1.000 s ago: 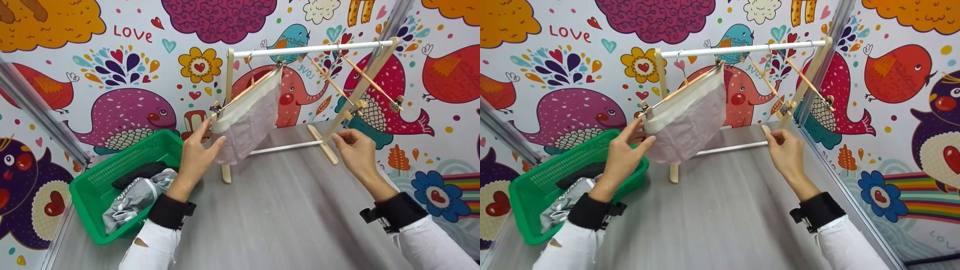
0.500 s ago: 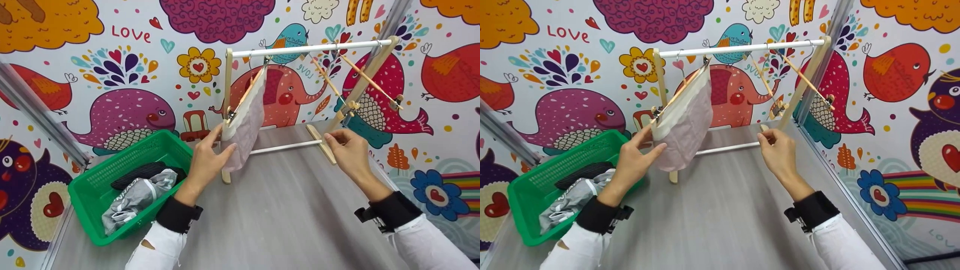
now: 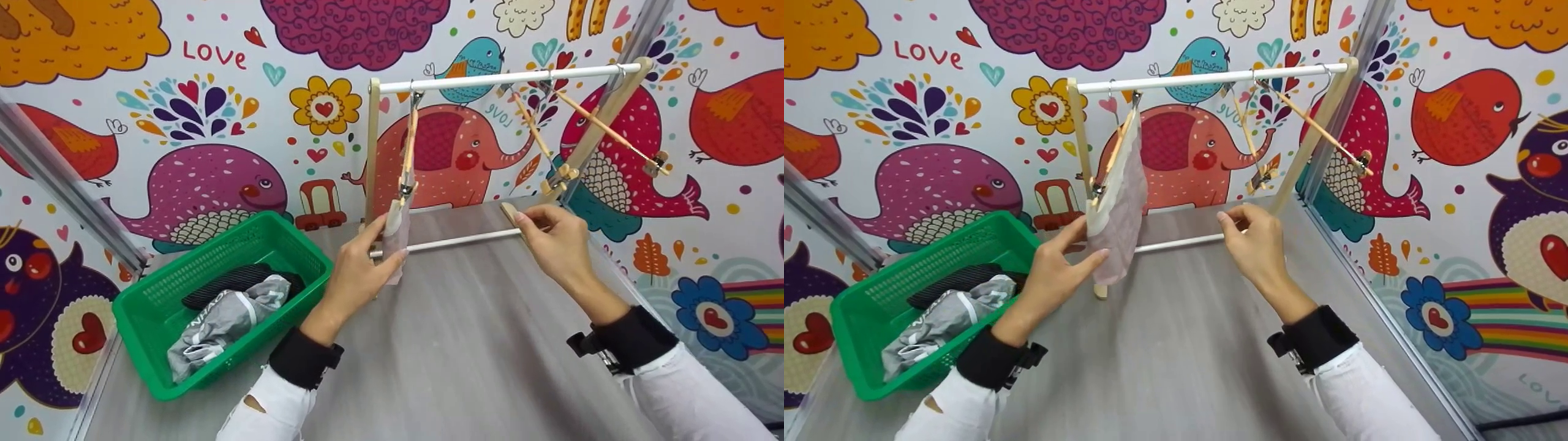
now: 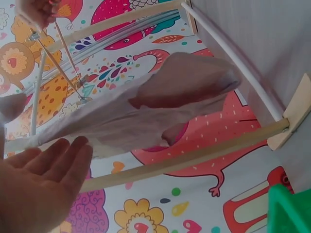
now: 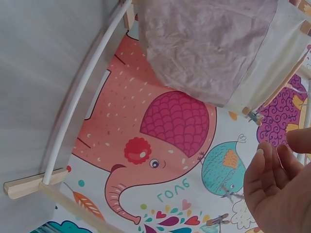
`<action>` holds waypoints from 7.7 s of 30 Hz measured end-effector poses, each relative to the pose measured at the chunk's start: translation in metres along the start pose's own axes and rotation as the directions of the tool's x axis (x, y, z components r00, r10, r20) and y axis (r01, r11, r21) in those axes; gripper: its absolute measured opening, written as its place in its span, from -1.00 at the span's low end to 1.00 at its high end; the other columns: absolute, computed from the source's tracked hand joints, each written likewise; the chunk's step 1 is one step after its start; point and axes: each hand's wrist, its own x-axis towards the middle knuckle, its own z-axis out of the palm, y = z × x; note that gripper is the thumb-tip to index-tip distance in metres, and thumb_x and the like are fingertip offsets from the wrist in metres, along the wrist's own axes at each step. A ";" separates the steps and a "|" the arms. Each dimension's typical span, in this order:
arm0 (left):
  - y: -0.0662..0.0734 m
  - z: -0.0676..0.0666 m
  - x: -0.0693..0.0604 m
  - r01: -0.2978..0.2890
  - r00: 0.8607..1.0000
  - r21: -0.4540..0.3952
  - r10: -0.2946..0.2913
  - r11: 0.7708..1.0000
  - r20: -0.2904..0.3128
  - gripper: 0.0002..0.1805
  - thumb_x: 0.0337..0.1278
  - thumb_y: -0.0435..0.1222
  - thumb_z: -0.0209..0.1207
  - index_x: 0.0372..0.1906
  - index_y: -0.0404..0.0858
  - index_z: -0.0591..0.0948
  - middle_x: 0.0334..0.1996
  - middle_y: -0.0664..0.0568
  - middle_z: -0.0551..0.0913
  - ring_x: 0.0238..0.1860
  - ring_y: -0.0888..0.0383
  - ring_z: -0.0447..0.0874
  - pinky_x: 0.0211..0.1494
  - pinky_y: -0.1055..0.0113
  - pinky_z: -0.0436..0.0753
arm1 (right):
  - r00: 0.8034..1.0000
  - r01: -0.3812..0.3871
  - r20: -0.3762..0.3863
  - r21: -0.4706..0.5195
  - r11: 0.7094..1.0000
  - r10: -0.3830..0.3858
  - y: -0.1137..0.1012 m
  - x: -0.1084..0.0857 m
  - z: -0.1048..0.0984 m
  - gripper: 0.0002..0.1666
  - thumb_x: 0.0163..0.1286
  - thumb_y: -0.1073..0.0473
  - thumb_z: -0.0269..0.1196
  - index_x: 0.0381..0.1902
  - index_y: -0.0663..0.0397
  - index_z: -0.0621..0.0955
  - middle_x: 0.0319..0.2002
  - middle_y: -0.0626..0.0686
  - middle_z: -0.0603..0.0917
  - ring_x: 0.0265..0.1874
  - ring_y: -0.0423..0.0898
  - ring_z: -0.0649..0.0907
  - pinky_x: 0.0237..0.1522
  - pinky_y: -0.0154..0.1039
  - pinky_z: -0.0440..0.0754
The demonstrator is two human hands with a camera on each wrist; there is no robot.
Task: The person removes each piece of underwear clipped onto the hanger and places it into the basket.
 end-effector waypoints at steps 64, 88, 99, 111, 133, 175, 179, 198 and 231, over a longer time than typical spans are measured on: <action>-0.029 -0.015 -0.049 0.056 0.991 0.048 -0.061 0.997 0.115 -0.40 0.30 -0.13 0.43 0.39 -0.21 0.60 0.27 -0.08 0.66 0.19 -0.05 0.67 0.21 -0.04 0.68 | 0.995 0.100 -0.005 -0.048 0.994 -0.101 -0.089 0.058 0.073 -0.76 0.46 0.27 0.36 -0.39 0.35 0.69 -0.57 0.10 0.60 -0.57 -0.09 0.48 -0.55 -0.42 0.29; -0.030 -0.026 -0.044 0.078 0.994 0.018 -0.079 0.997 0.071 -0.42 0.30 -0.18 0.43 0.36 -0.24 0.61 0.19 -0.06 0.70 0.10 0.02 0.68 0.14 0.06 0.72 | 0.973 0.167 -0.158 -0.007 0.986 -0.166 -0.057 0.042 0.015 -0.79 0.42 0.28 0.41 -0.40 0.31 0.73 -0.55 0.07 0.65 -0.56 -0.25 0.49 -0.56 -0.55 0.33; -0.024 -0.035 -0.037 0.065 0.998 -0.010 -0.065 0.998 0.017 -0.41 0.32 -0.23 0.42 0.38 -0.29 0.58 0.22 -0.08 0.68 0.12 0.00 0.66 0.20 0.02 0.68 | 0.963 0.260 -0.076 0.017 0.966 -0.258 -0.029 0.023 -0.015 -0.87 0.37 0.41 0.41 -0.38 0.40 0.71 -0.40 0.19 0.76 -0.50 -0.36 0.57 -0.50 -0.61 0.50; -0.011 -0.040 -0.027 0.028 0.999 0.091 -0.029 0.995 0.015 -0.29 0.28 -0.17 0.45 0.48 -0.21 0.50 0.33 -0.11 0.62 0.22 -0.05 0.67 0.23 -0.05 0.66 | 0.960 0.272 0.056 0.062 0.960 -0.275 -0.013 0.007 -0.047 -0.86 0.25 0.56 0.42 -0.32 0.28 0.77 -0.40 -0.20 0.71 -0.52 -0.34 0.58 -0.49 -0.58 0.53; 0.004 -0.042 -0.013 0.027 0.999 0.104 -0.030 0.994 0.026 -0.26 0.47 -0.18 0.27 0.61 -0.26 0.28 0.55 -0.13 0.36 0.54 -0.10 0.33 0.46 -0.11 0.42 | 0.884 0.378 0.219 0.184 0.907 -0.413 0.002 -0.024 -0.056 -0.67 0.07 0.71 0.40 -0.38 0.22 0.73 -0.48 0.00 0.68 -0.58 -0.27 0.47 -0.63 -0.42 0.36; 0.023 -0.041 -0.023 -0.119 0.990 -0.068 0.123 0.991 0.071 -0.73 0.23 -0.49 0.39 -0.06 -0.32 0.56 -0.25 -0.03 0.68 -0.21 0.12 0.66 -0.08 0.26 0.76 | 0.825 0.435 0.278 0.243 0.867 -0.492 0.010 -0.023 -0.046 -0.56 -0.08 0.72 0.47 -0.33 0.17 0.76 -0.46 0.03 0.68 -0.53 -0.19 0.48 -0.55 -0.37 0.34; 0.027 -0.043 -0.024 -0.094 0.993 -0.091 0.100 0.991 0.066 -0.73 0.16 -0.44 0.46 -0.13 -0.29 0.60 -0.29 0.04 0.72 -0.30 0.16 0.68 -0.19 0.33 0.75 | 0.829 0.424 0.291 0.226 0.877 -0.477 0.009 -0.023 -0.046 -0.57 -0.04 0.70 0.48 -0.33 0.13 0.76 -0.47 -0.01 0.66 -0.53 -0.20 0.47 -0.54 -0.38 0.35; 0.028 -0.036 -0.036 -0.193 0.969 -0.168 0.215 0.967 0.124 -0.95 0.18 -0.40 0.47 -0.29 -0.25 0.80 -0.42 0.11 0.75 -0.46 0.22 0.64 -0.38 0.34 0.71 | 0.808 0.416 0.317 0.291 0.862 -0.497 0.002 -0.021 -0.040 -0.71 0.15 0.55 0.49 -0.27 0.11 0.78 -0.39 -0.03 0.70 -0.45 -0.22 0.55 -0.44 -0.44 0.49; 0.030 -0.029 -0.037 -0.375 0.925 -0.160 0.379 0.913 -0.005 -0.91 0.09 -0.50 0.48 -0.40 -0.29 0.81 -0.49 0.02 0.77 -0.56 0.19 0.68 -0.51 0.44 0.62 | 0.915 0.201 0.300 0.243 0.949 -0.270 0.008 -0.038 -0.058 -0.65 0.25 0.68 0.29 -0.04 0.39 0.71 -0.23 0.08 0.78 -0.23 -0.23 0.71 -0.12 -0.44 0.68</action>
